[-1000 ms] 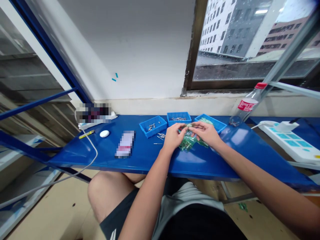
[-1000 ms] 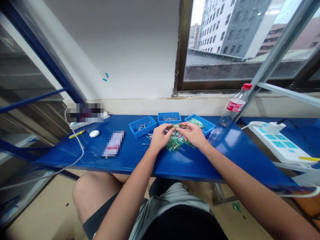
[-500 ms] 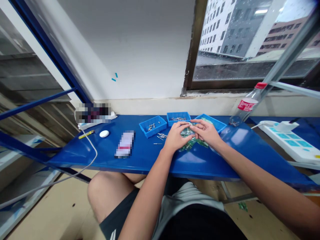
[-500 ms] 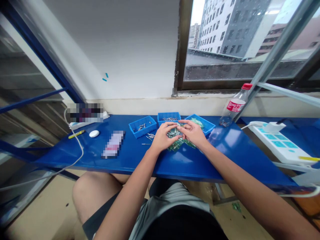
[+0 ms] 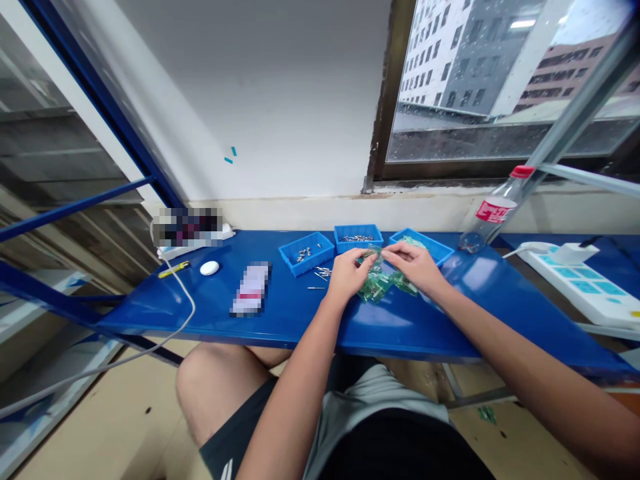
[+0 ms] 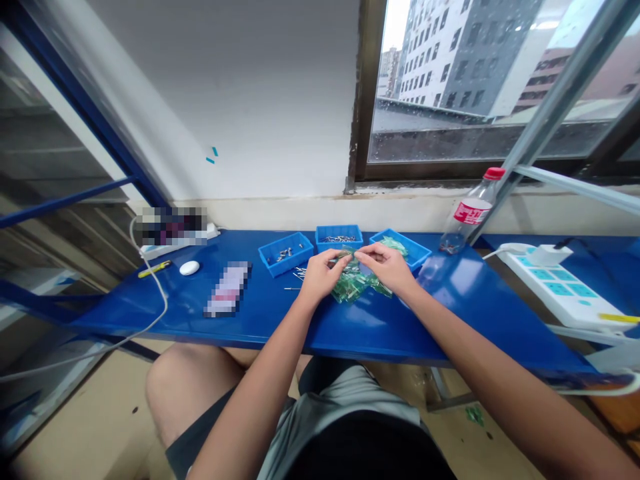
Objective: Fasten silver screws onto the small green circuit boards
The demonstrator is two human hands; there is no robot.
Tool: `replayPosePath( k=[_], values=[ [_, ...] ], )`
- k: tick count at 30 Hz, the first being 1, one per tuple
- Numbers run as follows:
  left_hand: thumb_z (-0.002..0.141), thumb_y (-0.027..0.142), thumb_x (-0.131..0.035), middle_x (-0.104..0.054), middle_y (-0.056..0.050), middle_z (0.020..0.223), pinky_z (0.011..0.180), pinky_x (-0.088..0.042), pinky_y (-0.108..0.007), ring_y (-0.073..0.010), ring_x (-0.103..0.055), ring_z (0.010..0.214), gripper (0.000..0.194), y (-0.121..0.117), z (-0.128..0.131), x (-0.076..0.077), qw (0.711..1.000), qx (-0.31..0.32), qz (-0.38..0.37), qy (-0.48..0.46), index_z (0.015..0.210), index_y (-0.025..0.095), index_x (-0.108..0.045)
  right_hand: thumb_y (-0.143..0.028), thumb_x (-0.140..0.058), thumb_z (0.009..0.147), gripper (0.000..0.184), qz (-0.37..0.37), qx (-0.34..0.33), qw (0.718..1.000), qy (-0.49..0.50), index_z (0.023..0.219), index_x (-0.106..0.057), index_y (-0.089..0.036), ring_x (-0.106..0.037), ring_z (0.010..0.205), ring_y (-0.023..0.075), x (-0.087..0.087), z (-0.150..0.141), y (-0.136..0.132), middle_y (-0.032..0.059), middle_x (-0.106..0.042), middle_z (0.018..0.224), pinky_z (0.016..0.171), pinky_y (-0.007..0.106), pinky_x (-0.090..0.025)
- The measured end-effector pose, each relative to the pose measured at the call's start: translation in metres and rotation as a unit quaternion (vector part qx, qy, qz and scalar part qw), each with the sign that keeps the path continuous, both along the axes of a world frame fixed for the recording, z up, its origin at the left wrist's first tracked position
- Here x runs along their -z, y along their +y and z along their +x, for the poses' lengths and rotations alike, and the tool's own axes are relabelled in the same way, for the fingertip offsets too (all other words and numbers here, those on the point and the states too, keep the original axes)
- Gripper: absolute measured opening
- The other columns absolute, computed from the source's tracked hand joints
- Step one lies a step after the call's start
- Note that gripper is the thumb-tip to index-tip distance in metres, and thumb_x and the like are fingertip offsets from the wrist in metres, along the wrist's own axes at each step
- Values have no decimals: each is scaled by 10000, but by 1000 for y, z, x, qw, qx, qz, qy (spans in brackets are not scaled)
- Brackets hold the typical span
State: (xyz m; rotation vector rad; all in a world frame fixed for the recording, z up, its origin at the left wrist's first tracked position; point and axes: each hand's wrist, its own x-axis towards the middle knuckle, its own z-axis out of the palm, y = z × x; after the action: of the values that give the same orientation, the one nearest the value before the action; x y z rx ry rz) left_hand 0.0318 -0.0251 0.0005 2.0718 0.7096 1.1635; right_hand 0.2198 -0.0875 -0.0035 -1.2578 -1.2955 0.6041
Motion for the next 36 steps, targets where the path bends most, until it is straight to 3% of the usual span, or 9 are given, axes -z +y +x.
replayPosePath(
  k=[4, 10, 13, 16, 18, 20, 25, 31, 36],
  values=[
    [948, 347, -685, -804, -73, 1044, 775, -602, -293, -202, -747, 908, 220, 1, 1, 2, 999, 7, -48, -16, 1036, 169, -780, -565, -858, 737, 382, 22, -21, 1000, 7, 882, -752, -228, -681, 810, 220, 1, -1, 2, 54, -745, 921, 765, 378, -610],
    [963, 302, -660, -776, -86, 1113, 849, -600, -313, -204, -735, 994, 221, 3, 2, 7, 1000, -8, 18, 21, 1127, 178, -742, -570, -843, 754, 432, 43, 78, 995, 32, 950, -725, -204, -665, 625, 187, -5, 18, 5, 62, -761, 863, 625, 341, -589],
    [976, 287, -631, -770, -80, 1101, 909, -588, -341, -219, -721, 1027, 206, 3, 1, 9, 995, -13, 60, 81, 1120, 190, -742, -554, -790, 815, 432, 85, 189, 976, -64, 1053, -754, -195, -710, 732, 235, -11, 38, 1, 96, -780, 949, 686, 370, -605],
    [987, 276, -606, -766, -78, 1118, 965, -569, -357, -225, -711, 1051, 213, 3, -1, 10, 990, -26, 80, 112, 1134, 194, -736, -461, -658, 941, 314, 110, 267, 927, -237, 1092, -782, -215, -722, 897, 266, -12, 59, -4, 106, -771, 1071, 869, 420, -589],
    [990, 266, -594, -765, -77, 1130, 998, -554, -367, -229, -705, 1068, 216, 3, -1, 11, 988, -38, 86, 123, 1139, 193, -733, -399, -614, 962, 278, 89, 257, 898, -347, 1068, -798, -220, -703, 1037, 296, -8, 70, -4, 117, -758, 1127, 974, 446, -549],
    [987, 259, -592, -762, -79, 1147, 1015, -545, -378, -237, -700, 1085, 220, 4, -2, 12, 986, -48, 87, 137, 1143, 194, -732, -392, -602, 959, 287, 34, 225, 877, -423, 1036, -810, -209, -698, 1048, 315, -1, 77, -1, 126, -758, 1124, 972, 459, -543],
    [978, 277, -600, -759, -85, 1173, 1036, -531, -397, -256, -692, 1112, 240, 6, -3, 14, 980, -52, 96, 166, 1158, 197, -737, -476, -528, 1001, 402, -16, 180, 865, -468, 1058, -806, -191, -701, 1067, 322, 8, 80, 3, 135, -762, 1165, 969, 453, -540],
    [927, 382, -686, -756, -119, 1215, 1065, -511, -436, -301, -674, 1168, 334, 8, -3, 17, 971, -66, 98, 206, 1177, 170, -752, -391, -559, 990, 319, 95, 203, 873, -433, 1111, -762, -176, -667, 1111, 344, -4, 62, -2, 153, -761, 1122, 1026, 516, -501],
    [929, 346, -688, -781, -98, 1175, 1019, -540, -421, -294, -708, 1106, 293, 8, -4, 16, 972, -70, 79, 210, 1160, 188, -777, -306, -580, 989, 218, 187, 109, 881, -422, 1113, -727, -204, -653, 1112, 319, -10, 26, -5, 126, -747, 1120, 1055, 522, -486]
  ],
)
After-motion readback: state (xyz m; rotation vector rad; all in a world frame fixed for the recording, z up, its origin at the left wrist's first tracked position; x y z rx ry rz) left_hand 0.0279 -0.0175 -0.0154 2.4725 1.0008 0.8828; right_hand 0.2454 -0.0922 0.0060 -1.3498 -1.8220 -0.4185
